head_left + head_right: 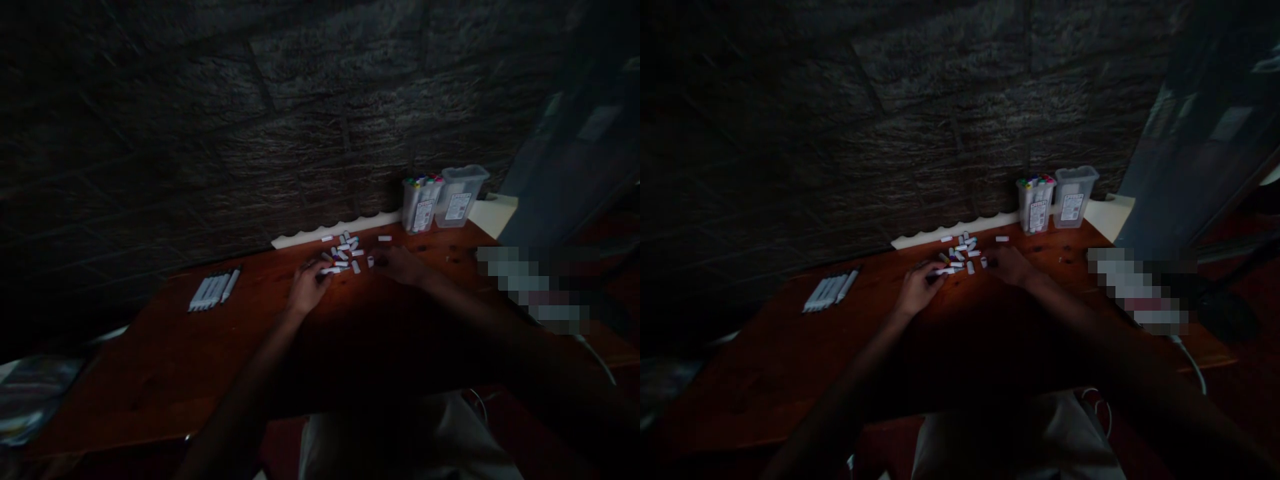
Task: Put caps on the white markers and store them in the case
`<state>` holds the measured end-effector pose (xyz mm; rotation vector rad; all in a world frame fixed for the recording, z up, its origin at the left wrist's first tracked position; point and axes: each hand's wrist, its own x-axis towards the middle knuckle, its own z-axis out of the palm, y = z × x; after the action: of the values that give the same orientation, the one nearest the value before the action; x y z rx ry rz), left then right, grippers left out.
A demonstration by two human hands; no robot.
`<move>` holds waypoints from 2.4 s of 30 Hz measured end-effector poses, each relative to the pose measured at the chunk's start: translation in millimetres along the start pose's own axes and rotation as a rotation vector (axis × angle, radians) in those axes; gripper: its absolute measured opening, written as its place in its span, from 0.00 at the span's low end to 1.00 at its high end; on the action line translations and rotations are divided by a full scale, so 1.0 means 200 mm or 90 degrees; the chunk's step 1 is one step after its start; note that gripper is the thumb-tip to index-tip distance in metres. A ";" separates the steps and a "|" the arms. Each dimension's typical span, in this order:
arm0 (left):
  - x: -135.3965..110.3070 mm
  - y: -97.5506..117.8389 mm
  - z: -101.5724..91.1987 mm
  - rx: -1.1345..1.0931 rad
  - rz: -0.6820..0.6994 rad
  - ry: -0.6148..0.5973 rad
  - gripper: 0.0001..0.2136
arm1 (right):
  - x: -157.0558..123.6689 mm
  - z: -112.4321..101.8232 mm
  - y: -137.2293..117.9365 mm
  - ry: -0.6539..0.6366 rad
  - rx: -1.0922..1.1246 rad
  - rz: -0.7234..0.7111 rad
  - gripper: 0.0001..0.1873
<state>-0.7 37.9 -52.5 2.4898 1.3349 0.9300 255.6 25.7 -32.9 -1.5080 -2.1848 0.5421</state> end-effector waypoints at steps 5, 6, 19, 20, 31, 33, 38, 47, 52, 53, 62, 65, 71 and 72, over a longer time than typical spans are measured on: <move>0.00 -0.02 0.01 -0.001 -0.021 0.018 0.08 | 0.00 0.01 0.01 -0.010 0.015 0.011 0.10; 0.00 -0.02 0.01 0.001 -0.022 0.020 0.07 | 0.01 0.01 0.02 -0.010 0.015 0.005 0.09; -0.01 -0.03 0.02 0.008 -0.008 0.023 0.08 | 0.02 0.05 0.05 -0.005 -0.034 -0.011 0.09; -0.01 -0.03 0.01 0.010 -0.009 0.024 0.08 | 0.02 0.05 0.05 -0.007 -0.038 -0.008 0.10; -0.01 -0.02 0.05 -0.001 0.028 -0.007 0.08 | 0.02 0.04 0.07 -0.022 -0.003 -0.010 0.09; -0.01 -0.01 0.06 -0.006 0.028 -0.008 0.08 | 0.02 0.04 0.07 -0.025 0.007 -0.019 0.09; -0.01 0.00 0.06 -0.012 0.015 -0.007 0.08 | 0.01 0.03 0.05 -0.045 0.012 -0.004 0.11; 0.00 -0.04 0.04 -0.007 0.019 -0.006 0.10 | 0.03 0.04 0.06 -0.022 0.046 -0.018 0.09; 0.02 -0.04 0.04 -0.006 0.037 0.000 0.10 | 0.04 0.05 0.07 0.012 0.069 -0.026 0.09; 0.02 -0.04 0.04 -0.007 0.039 -0.002 0.10 | 0.03 0.05 0.06 0.015 0.081 -0.026 0.09; 0.00 -0.05 0.01 0.031 0.036 -0.012 0.12 | 0.00 0.05 0.01 0.037 0.038 -0.018 0.09; -0.01 -0.03 0.00 0.056 0.051 -0.019 0.13 | 0.00 0.05 0.02 0.039 0.025 -0.016 0.09; 0.02 0.01 0.01 0.144 0.084 -0.066 0.15 | 0.03 0.04 0.03 0.006 0.007 -0.033 0.10; 0.02 0.02 0.02 0.154 0.092 -0.075 0.15 | 0.03 0.04 0.03 0.002 0.002 -0.040 0.10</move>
<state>5.8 39.3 -51.9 2.8059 1.3149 0.6688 253.3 32.5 -41.5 -1.4313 -2.2197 0.5224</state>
